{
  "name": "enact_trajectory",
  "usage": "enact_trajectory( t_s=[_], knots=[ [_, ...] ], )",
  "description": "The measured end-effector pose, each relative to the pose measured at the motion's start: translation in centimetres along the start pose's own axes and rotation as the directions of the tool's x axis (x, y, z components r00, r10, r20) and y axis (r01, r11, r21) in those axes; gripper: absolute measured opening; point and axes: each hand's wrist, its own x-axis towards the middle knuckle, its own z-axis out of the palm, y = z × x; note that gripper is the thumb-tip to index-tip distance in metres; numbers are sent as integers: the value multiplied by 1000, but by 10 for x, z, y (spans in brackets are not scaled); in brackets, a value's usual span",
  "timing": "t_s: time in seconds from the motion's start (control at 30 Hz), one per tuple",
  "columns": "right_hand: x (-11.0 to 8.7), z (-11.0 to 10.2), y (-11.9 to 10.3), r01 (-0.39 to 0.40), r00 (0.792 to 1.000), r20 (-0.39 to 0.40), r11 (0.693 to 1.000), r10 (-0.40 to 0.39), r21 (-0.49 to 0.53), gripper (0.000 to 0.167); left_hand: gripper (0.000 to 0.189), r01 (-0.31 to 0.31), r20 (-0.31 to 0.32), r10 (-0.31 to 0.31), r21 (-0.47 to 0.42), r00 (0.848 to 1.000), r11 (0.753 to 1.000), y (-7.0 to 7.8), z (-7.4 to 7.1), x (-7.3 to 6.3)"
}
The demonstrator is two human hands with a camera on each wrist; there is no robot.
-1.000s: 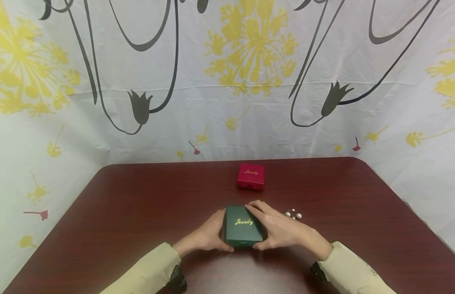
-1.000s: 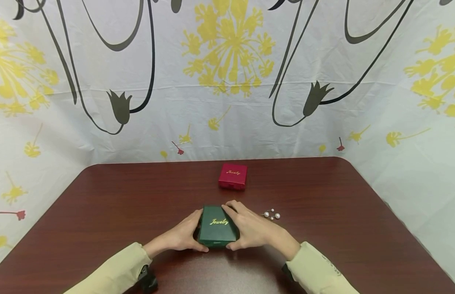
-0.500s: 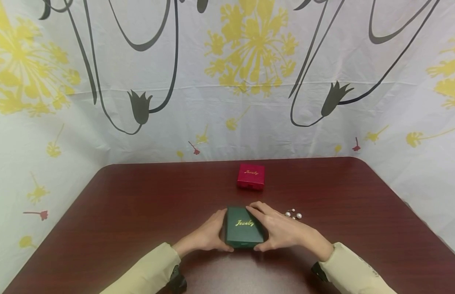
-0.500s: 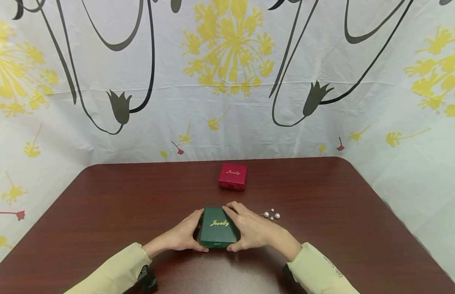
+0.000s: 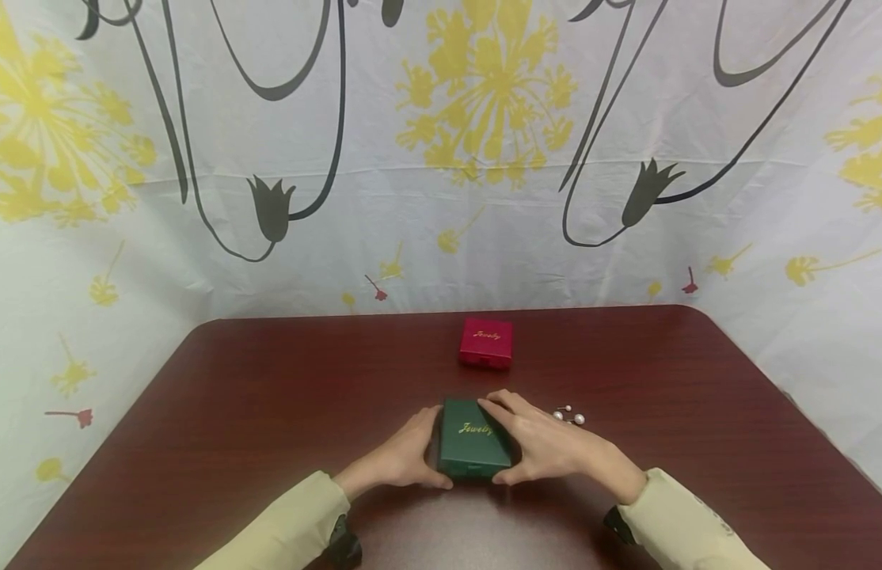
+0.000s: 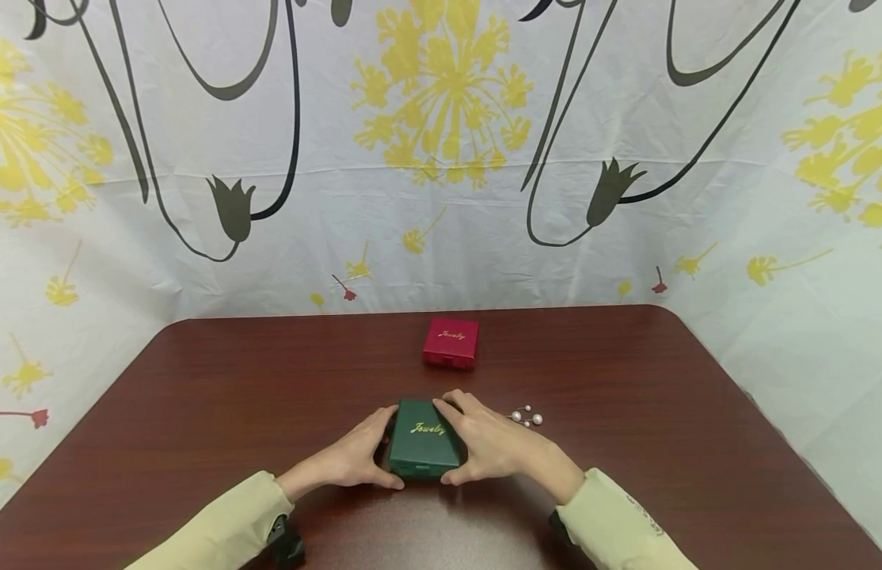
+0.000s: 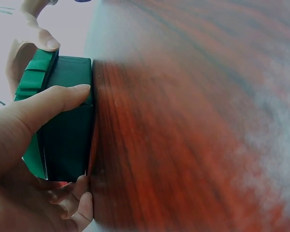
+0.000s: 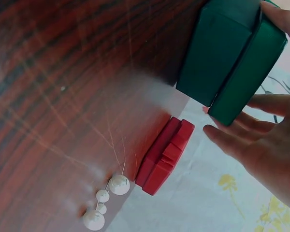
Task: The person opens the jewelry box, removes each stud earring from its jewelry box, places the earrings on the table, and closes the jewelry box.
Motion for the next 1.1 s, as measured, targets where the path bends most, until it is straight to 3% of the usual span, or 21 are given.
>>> enact_trajectory(
  t_s=[0.2, 0.43, 0.7, 1.1],
  knots=[
    [0, 0, -1, 7, 1000, 5, 1000, -7, 9, 88, 96, -2, 6, 2, -8, 1000, 1000, 0, 0, 0],
    [1, 1, -3, -2, 1000, 20, 1000, 1, 2, 88, 94, -70, -15, 70, -8, 997, 998, 1, -3, -2],
    [2, 1, -1, 39, 999, 1, 999, -39, -28, 88, 98, -2, 3, 2, -8, 1000, 1000, -1, 1, 1],
    [7, 4, -4, 78, 994, -64, 994, -83, -76, 91, 97, -12, 9, 12, -6, 1000, 1000, -1, 0, 0]
  ],
)
